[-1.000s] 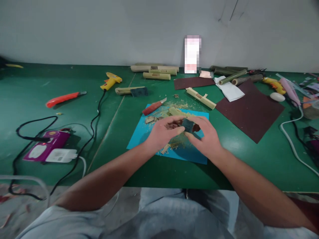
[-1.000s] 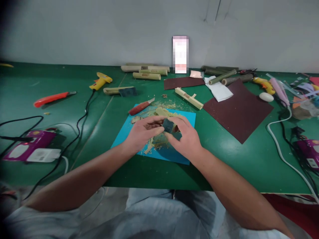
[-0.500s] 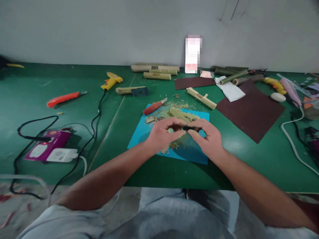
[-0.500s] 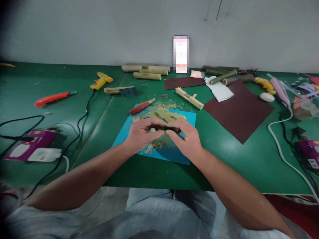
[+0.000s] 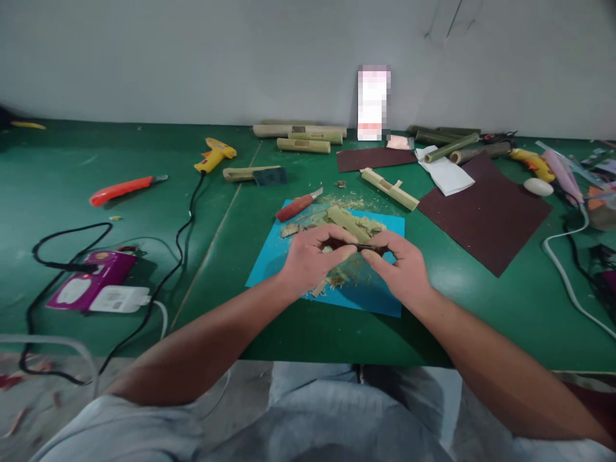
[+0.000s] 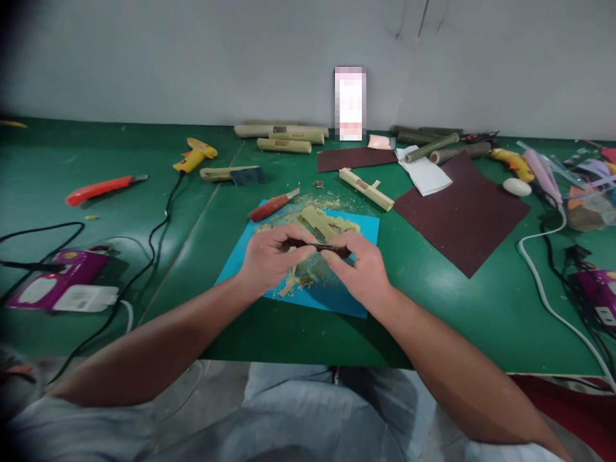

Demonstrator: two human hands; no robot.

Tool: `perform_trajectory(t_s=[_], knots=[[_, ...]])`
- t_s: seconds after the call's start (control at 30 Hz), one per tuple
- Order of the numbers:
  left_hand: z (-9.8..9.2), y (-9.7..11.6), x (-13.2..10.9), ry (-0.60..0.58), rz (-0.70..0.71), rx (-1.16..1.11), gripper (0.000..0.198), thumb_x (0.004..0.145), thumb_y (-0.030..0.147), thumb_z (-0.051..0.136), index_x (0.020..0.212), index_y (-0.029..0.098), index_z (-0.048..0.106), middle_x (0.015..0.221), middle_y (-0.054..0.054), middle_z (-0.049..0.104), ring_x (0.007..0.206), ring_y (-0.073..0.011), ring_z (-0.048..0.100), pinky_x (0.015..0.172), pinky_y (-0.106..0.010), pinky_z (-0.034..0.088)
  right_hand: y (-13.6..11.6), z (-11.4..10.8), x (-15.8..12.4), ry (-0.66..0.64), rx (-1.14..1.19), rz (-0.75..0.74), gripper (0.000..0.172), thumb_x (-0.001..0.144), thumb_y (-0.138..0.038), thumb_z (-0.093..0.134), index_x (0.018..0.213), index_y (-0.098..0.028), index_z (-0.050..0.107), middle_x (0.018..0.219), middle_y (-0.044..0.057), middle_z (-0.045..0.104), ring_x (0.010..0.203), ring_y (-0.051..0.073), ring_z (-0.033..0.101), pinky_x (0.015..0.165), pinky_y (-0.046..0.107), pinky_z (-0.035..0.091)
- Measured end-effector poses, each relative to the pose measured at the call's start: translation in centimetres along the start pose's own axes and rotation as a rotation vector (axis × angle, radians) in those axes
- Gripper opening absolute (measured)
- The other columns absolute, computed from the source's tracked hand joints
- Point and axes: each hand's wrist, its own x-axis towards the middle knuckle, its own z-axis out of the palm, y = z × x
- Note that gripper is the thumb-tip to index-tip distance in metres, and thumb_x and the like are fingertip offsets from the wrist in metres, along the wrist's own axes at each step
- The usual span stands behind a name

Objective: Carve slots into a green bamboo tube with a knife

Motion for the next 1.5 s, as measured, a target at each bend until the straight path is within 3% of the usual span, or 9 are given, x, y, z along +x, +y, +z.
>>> perform_trajectory(t_s=[0.17,0.33,0.5,0.67,0.73,0.87,1.03,1.3,1.5], knots=[[0.0,-0.1,-0.1,0.006,0.008,0.040,0.007,0.079,0.029,0.073,0.082,0.022,0.073,0.080,-0.001,0.072,0.075,-0.0167,0.064,0.067,-0.030,0.050,-0.4,0.0,0.0,0.001,0.003,0.070,0.013,0.084,-0.035,0.067,0.076,-0.026,0.064,0.073,-0.002,0.066,0.069,0.015,0.059,0.065,0.030,0.048],[0.1,0.1,-0.1,0.011,-0.036,0.017,0.009,0.079,0.029,0.073,0.080,0.020,0.072,0.072,-0.001,0.069,0.061,-0.0123,0.058,0.059,-0.027,0.047,-0.9,0.0,0.1,-0.048,0.072,0.193,0.020,0.082,-0.034,0.068,0.067,-0.024,0.060,0.065,-0.003,0.062,0.063,0.013,0.056,0.060,0.027,0.045],[0.0,0.2,-0.2,-0.054,-0.053,0.033,0.015,0.078,0.031,0.074,0.088,0.020,0.073,0.081,-0.002,0.073,0.071,-0.0146,0.063,0.065,-0.027,0.051,-0.8,0.0,0.2,-0.049,0.188,0.271,0.023,0.080,-0.037,0.068,0.065,-0.023,0.059,0.059,-0.004,0.058,0.055,0.011,0.051,0.053,0.026,0.042],[0.1,0.1,-0.3,-0.045,-0.139,0.037,0.022,0.083,0.035,0.070,0.070,0.018,0.065,0.061,0.000,0.065,0.053,-0.0108,0.057,0.052,-0.024,0.043,-0.3,0.1,0.3,-0.061,0.216,0.282,0.018,0.078,-0.039,0.071,0.082,-0.023,0.065,0.070,-0.002,0.063,0.062,0.013,0.057,0.059,0.028,0.048],[0.0,0.1,-0.2,-0.045,-0.165,-0.045,0.022,0.082,0.034,0.070,0.069,0.018,0.063,0.061,0.001,0.065,0.051,-0.0098,0.056,0.050,-0.023,0.043,-0.2,0.1,0.3,-0.054,0.200,0.264,0.020,0.077,-0.039,0.072,0.088,-0.024,0.066,0.075,-0.002,0.064,0.066,0.013,0.058,0.062,0.029,0.049],[-0.2,-0.1,0.3,-0.038,-0.175,-0.176,0.022,0.082,0.035,0.071,0.071,0.018,0.062,0.065,0.001,0.067,0.051,-0.0087,0.056,0.051,-0.022,0.045,-0.3,-0.1,0.3,-0.042,0.118,0.199,0.014,0.081,-0.037,0.069,0.078,-0.024,0.064,0.073,-0.002,0.062,0.065,0.012,0.054,0.061,0.028,0.046],[-0.2,-0.4,0.2,-0.048,-0.170,-0.177,0.022,0.081,0.035,0.073,0.072,0.018,0.063,0.065,0.001,0.067,0.052,-0.0089,0.057,0.052,-0.022,0.045,-0.4,-0.3,0.3,-0.027,0.081,0.150,0.014,0.083,-0.035,0.067,0.075,-0.024,0.061,0.070,-0.003,0.059,0.063,0.012,0.051,0.060,0.028,0.044],[-0.2,0.2,-0.1,-0.262,-0.241,-0.357,0.030,0.085,0.040,0.072,0.103,0.016,0.067,0.074,-0.003,0.072,0.051,-0.0131,0.064,0.050,-0.026,0.052,0.1,-0.5,0.4,-0.035,-0.035,0.001,0.015,0.088,-0.030,0.062,0.074,-0.025,0.057,0.071,-0.003,0.055,0.066,0.014,0.051,0.063,0.030,0.042],[-0.1,0.0,-0.1,-0.245,-0.238,-0.421,0.028,0.083,0.034,0.076,0.103,0.015,0.073,0.075,-0.003,0.073,0.057,-0.0113,0.066,0.056,-0.023,0.056,0.5,-0.8,0.6,-0.052,-0.118,-0.147,0.012,0.091,-0.025,0.060,0.079,-0.025,0.060,0.073,-0.002,0.059,0.070,0.014,0.055,0.066,0.029,0.045]])
